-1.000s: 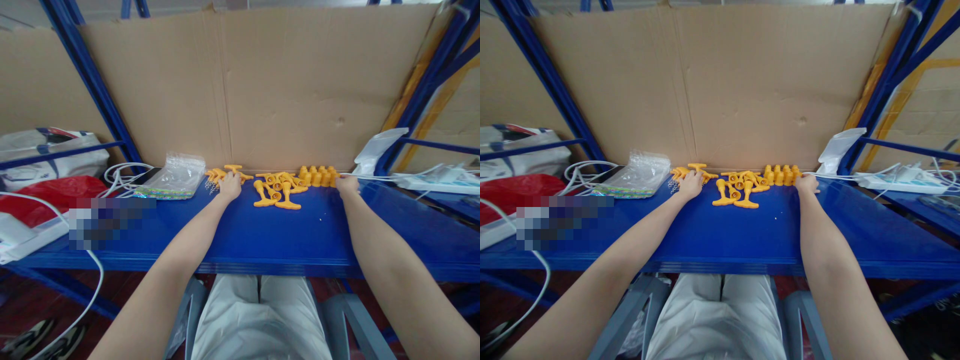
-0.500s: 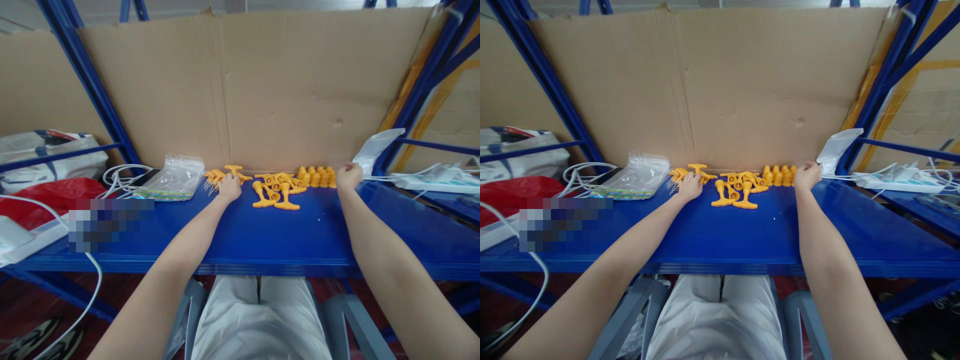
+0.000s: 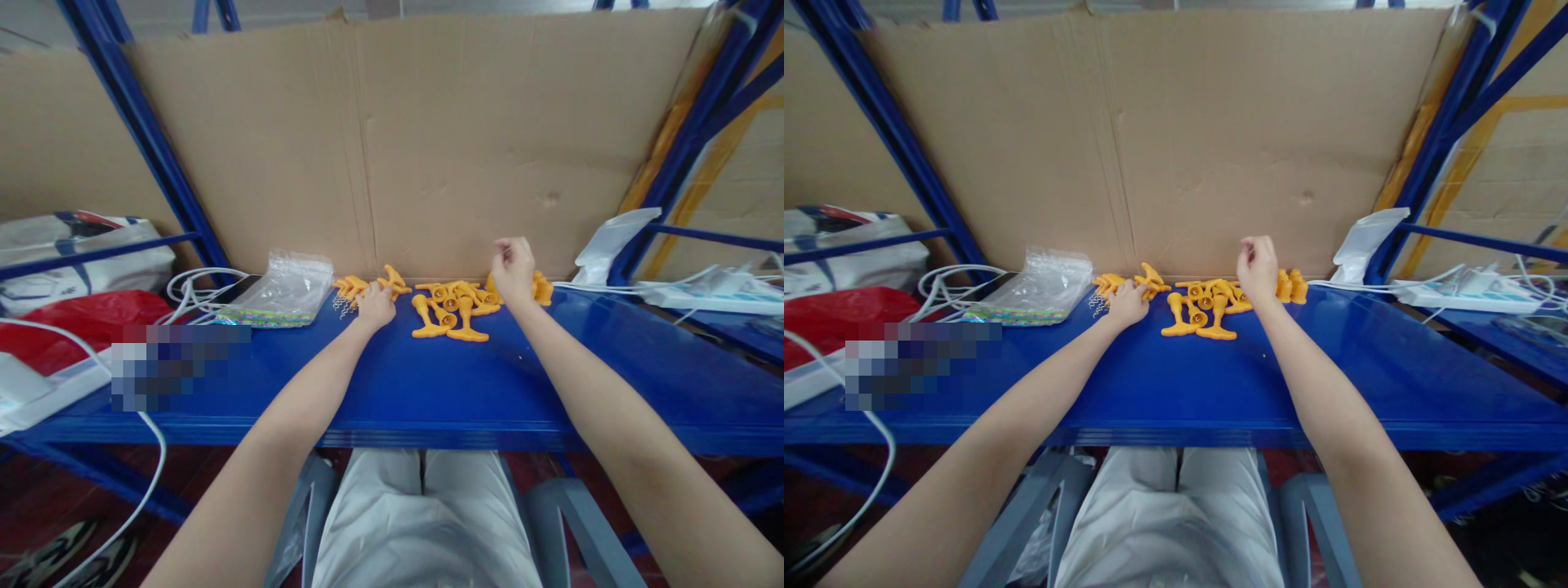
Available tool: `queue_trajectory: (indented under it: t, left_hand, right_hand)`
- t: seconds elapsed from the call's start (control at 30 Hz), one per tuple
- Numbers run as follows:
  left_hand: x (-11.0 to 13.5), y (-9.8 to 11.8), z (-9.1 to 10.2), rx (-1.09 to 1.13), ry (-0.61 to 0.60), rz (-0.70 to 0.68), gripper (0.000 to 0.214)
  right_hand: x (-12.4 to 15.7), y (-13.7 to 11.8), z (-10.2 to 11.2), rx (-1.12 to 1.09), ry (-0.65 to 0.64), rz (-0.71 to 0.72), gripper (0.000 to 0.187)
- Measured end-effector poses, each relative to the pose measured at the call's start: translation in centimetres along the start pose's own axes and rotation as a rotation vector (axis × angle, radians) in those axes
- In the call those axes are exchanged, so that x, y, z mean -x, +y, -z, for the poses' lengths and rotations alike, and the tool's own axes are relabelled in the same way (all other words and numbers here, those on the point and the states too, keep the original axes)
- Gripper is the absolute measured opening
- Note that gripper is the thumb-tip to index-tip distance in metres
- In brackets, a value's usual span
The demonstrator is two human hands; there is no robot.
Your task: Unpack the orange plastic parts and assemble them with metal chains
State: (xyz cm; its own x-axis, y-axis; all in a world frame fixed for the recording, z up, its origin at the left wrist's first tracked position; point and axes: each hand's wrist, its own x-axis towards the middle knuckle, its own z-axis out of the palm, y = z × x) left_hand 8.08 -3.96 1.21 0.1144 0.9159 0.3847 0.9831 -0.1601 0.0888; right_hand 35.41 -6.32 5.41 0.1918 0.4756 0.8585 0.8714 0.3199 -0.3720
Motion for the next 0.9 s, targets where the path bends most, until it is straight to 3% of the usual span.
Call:
queue_trajectory:
  t: [0.2,0.33,0.67,0.9]
  left_hand:
    - [0.0,0.0,0.0,-0.004,-0.001,-0.014,0.047]
    - [0.1,0.3,0.0,-0.004,-0.001,-0.042,0.046]
    - [0.6,0.9,-0.3,-0.020,-0.070,-0.146,0.048]
    - [0.5,0.8,-0.5,-0.024,-0.106,-0.198,0.047]
  right_hand:
    - [3.5,-6.1,-1.0,0.075,-0.638,0.377,0.032]
    - [4.8,-7.9,-1.1,0.187,-0.913,0.521,0.030]
    - [5.3,-7.5,-1.8,0.232,-1.038,0.559,0.048]
    - [5.1,-6.8,-1.7,0.216,-1.054,0.546,0.039]
